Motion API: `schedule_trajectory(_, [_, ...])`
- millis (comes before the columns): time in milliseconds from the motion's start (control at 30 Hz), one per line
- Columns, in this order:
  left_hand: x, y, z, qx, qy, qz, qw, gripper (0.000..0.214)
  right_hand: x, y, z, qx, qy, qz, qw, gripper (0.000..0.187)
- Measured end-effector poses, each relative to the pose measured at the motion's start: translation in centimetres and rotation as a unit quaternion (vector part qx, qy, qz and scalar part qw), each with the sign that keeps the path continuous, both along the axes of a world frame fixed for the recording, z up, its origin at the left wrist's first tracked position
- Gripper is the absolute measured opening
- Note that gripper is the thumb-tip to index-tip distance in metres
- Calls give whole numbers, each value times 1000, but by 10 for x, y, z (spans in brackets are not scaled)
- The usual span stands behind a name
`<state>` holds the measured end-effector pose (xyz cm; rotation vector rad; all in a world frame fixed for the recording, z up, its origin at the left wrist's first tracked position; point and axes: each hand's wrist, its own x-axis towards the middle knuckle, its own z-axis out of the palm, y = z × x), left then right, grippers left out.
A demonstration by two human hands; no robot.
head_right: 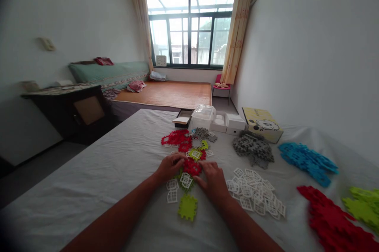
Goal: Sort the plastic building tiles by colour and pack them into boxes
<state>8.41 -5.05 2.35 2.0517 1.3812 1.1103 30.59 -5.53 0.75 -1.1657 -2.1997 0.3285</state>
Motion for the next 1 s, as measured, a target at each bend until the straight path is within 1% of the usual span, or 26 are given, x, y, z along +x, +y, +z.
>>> schedule_trajectory(100, [2, -2, 1, 3, 5, -18, 1000, 23, -1, 0, -2, 0, 9, 15, 1000, 40])
schedule_trajectory(233, [4, -5, 3, 5, 8, -27, 1000, 22, -3, -4, 1, -27, 101, 28, 994, 50])
schedule_trajectory(300, [4, -5, 4, 2, 9, -30, 999, 22, -5, -6, 5, -48, 143, 41, 988, 51])
schedule_trajectory(367, [4, -5, 4, 1, 5, -32, 999, 22, -6, -8, 10, -53, 170, 50, 983, 45])
schedule_trajectory(433, [4, -6, 5, 5, -2, -33, 999, 23, -5, -7, 14, -44, 188, 55, 980, 36])
schedule_trajectory(533, [4, -6, 7, 12, -15, -21, 1000, 23, -3, -5, 17, -34, 225, 50, 973, 24])
schedule_trajectory(600, [5, -6, 7, 18, -24, -6, 1000, 23, -1, -4, 18, -37, 241, 39, 969, 23])
schedule_trajectory(733, [6, -7, 8, 28, -30, -2, 999, 23, 3, -3, 19, -67, 223, 35, 972, 24])
schedule_trajectory(800, [6, -7, 7, 30, -31, -2, 999, 23, 6, -1, 19, -104, 255, 24, 961, 24])
schedule_trajectory(900, [6, -6, 6, 28, -33, -2, 999, 22, 10, 4, 17, -155, 330, 2, 931, 27])
schedule_trajectory(933, [6, -6, 6, 28, -34, -2, 999, 22, 11, 7, 15, -161, 345, -6, 925, 29])
schedule_trajectory(1000, [5, -5, 6, 26, -38, -1, 999, 22, 13, 11, 12, -162, 356, -27, 920, 31])
